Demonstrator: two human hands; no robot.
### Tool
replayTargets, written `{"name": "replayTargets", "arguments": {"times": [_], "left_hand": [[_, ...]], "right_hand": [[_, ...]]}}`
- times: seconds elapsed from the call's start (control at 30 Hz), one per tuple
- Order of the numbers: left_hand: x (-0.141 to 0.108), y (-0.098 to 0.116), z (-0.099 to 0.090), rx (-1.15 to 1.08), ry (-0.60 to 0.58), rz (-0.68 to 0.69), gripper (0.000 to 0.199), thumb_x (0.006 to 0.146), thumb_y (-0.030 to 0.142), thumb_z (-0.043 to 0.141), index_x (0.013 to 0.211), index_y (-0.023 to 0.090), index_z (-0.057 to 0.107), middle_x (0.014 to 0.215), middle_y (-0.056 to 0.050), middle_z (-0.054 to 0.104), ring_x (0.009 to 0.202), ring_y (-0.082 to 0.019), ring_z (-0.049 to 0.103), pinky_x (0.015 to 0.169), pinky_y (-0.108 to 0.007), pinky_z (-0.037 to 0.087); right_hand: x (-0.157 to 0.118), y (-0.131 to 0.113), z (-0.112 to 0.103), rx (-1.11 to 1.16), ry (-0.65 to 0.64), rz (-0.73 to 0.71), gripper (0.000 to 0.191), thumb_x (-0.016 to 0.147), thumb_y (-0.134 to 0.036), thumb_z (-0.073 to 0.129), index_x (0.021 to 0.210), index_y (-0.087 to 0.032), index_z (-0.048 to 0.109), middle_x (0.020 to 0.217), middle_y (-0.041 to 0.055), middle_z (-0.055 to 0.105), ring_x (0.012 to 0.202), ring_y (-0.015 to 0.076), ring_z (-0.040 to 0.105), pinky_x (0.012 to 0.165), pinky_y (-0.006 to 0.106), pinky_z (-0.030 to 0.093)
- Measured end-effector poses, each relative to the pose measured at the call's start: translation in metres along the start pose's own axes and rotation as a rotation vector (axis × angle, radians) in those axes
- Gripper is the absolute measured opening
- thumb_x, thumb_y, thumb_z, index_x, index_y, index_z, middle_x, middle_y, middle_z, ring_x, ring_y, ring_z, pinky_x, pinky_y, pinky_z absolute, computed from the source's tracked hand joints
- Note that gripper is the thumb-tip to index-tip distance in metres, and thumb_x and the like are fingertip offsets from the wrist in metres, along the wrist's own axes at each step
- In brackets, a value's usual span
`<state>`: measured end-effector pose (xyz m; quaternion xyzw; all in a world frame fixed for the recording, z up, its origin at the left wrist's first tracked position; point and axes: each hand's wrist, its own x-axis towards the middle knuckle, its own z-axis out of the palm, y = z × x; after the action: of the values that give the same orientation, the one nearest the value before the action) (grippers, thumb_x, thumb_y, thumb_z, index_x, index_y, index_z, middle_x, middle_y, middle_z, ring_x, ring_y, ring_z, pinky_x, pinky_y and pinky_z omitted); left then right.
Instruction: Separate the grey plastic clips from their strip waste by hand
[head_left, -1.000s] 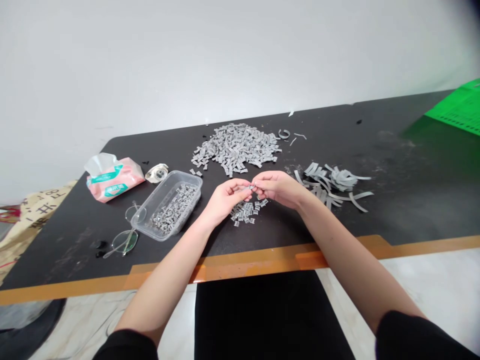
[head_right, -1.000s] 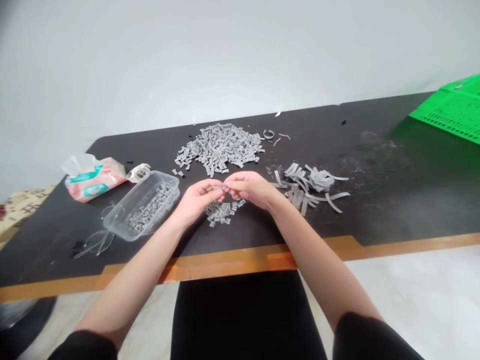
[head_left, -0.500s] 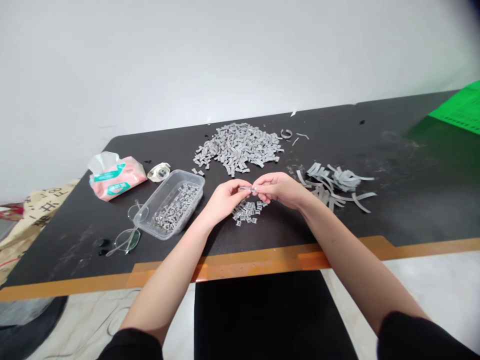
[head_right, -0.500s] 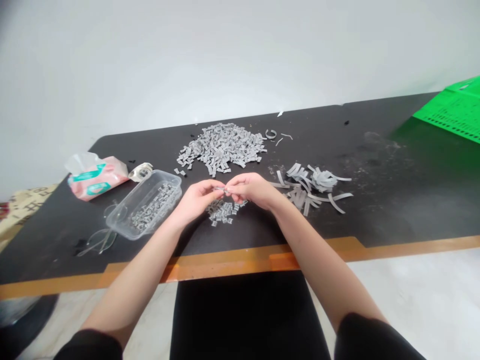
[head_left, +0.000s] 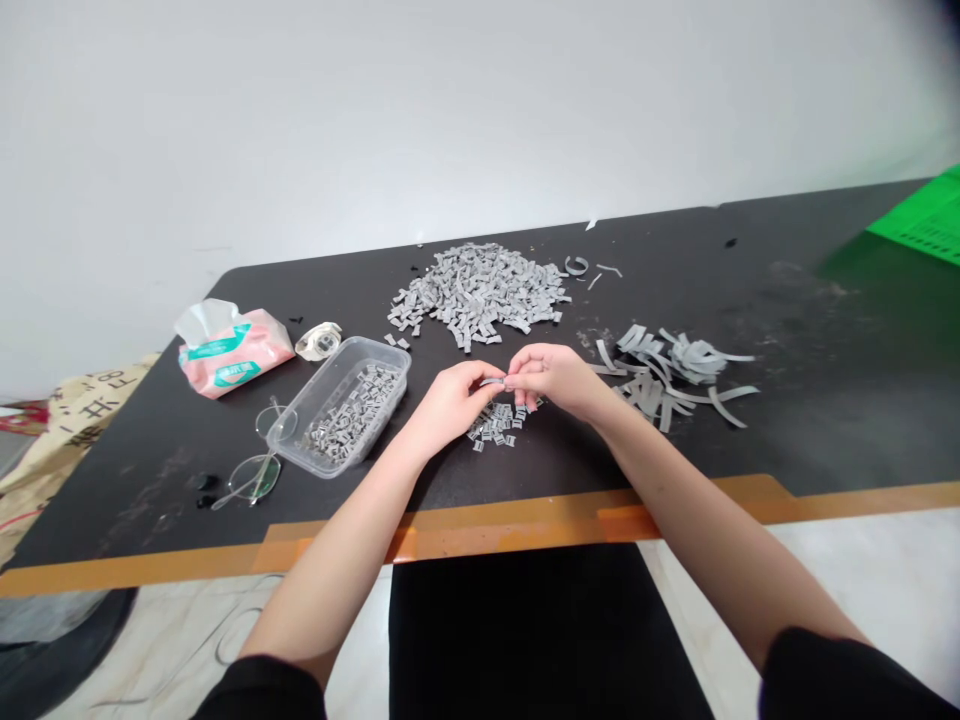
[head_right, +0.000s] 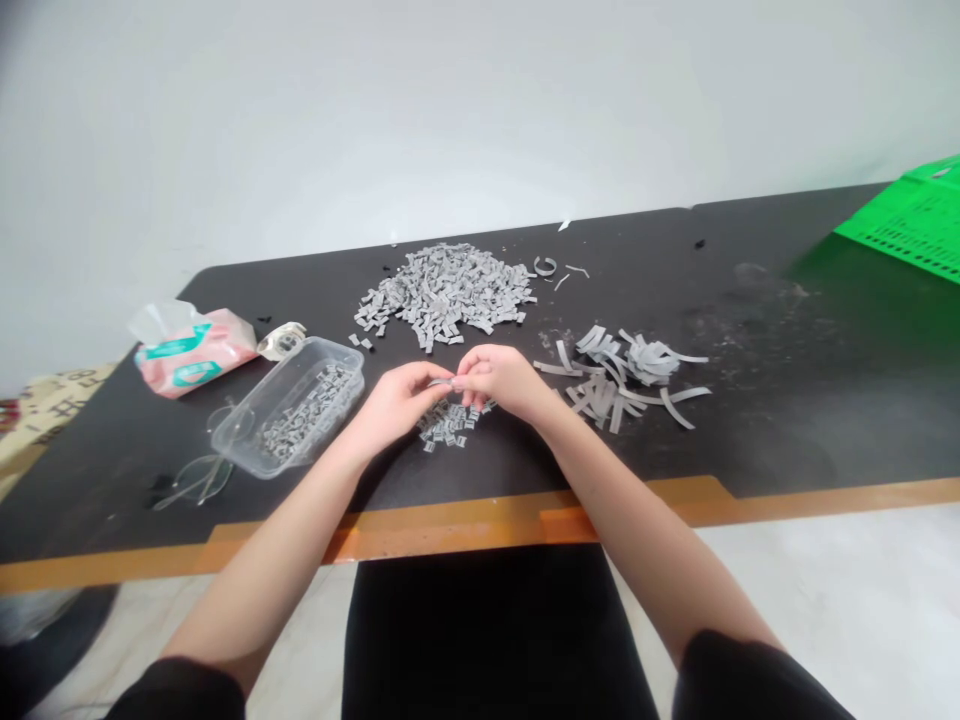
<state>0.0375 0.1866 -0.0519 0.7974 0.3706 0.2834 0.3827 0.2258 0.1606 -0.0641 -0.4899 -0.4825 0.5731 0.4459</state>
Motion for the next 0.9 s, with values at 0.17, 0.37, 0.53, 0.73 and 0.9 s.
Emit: {"name": "replayTargets", "arguments": {"times": [0.17,0.37,0.53,0.73,0.9], "left_hand": [[0.0,-0.004,0.003,0.108,0.01,0.079,0.013,0.09,0.021,0.061,0.09,0.019,0.074,0.09,-0.005,0.075,0.082,-0.02,0.065,0.081,-0.031,0.049],[-0.001,0.002,0.002,0.05,0.02,-0.065,0.014,0.09,0.023,0.062,0.092,0.018,0.075,0.088,-0.002,0.074,0.078,-0.017,0.064,0.077,-0.028,0.049],[-0.001,-0.002,0.009,0.099,0.053,-0.136,0.013,0.09,0.024,0.062,0.09,0.017,0.074,0.085,-0.002,0.073,0.075,-0.017,0.064,0.073,-0.028,0.049],[-0.004,-0.013,0.022,0.279,0.127,-0.027,0.012,0.089,0.016,0.061,0.095,0.018,0.071,0.092,-0.006,0.074,0.087,-0.021,0.067,0.082,-0.032,0.051],[-0.005,-0.011,0.028,0.221,0.185,-0.067,0.008,0.088,0.018,0.063,0.09,0.018,0.07,0.088,-0.004,0.073,0.079,-0.019,0.065,0.075,-0.029,0.049]], "right_hand": [[0.002,0.003,0.006,0.036,0.094,0.037,0.042,0.054,-0.038,0.094,0.069,-0.018,0.06,0.049,0.003,0.067,0.041,0.0138,0.059,0.04,0.024,0.048],[-0.001,0.002,0.013,0.034,0.171,-0.052,0.038,0.058,-0.038,0.09,0.07,-0.018,0.059,0.048,0.0008,0.065,0.039,0.0131,0.059,0.041,0.024,0.049],[-0.003,0.01,0.021,-0.057,0.251,-0.141,0.017,0.071,-0.028,0.074,0.074,-0.019,0.06,0.05,-0.0029,0.064,0.04,0.0113,0.058,0.042,0.021,0.047],[0.001,0.021,0.027,-0.079,0.361,-0.062,0.008,0.074,-0.023,0.066,0.081,-0.019,0.067,0.057,-0.0038,0.064,0.034,0.0081,0.047,0.036,0.022,0.037],[0.001,0.021,0.027,-0.113,0.411,-0.09,0.012,0.075,-0.027,0.067,0.084,-0.019,0.067,0.067,-0.0017,0.069,0.036,0.0083,0.045,0.037,0.023,0.035]]}}
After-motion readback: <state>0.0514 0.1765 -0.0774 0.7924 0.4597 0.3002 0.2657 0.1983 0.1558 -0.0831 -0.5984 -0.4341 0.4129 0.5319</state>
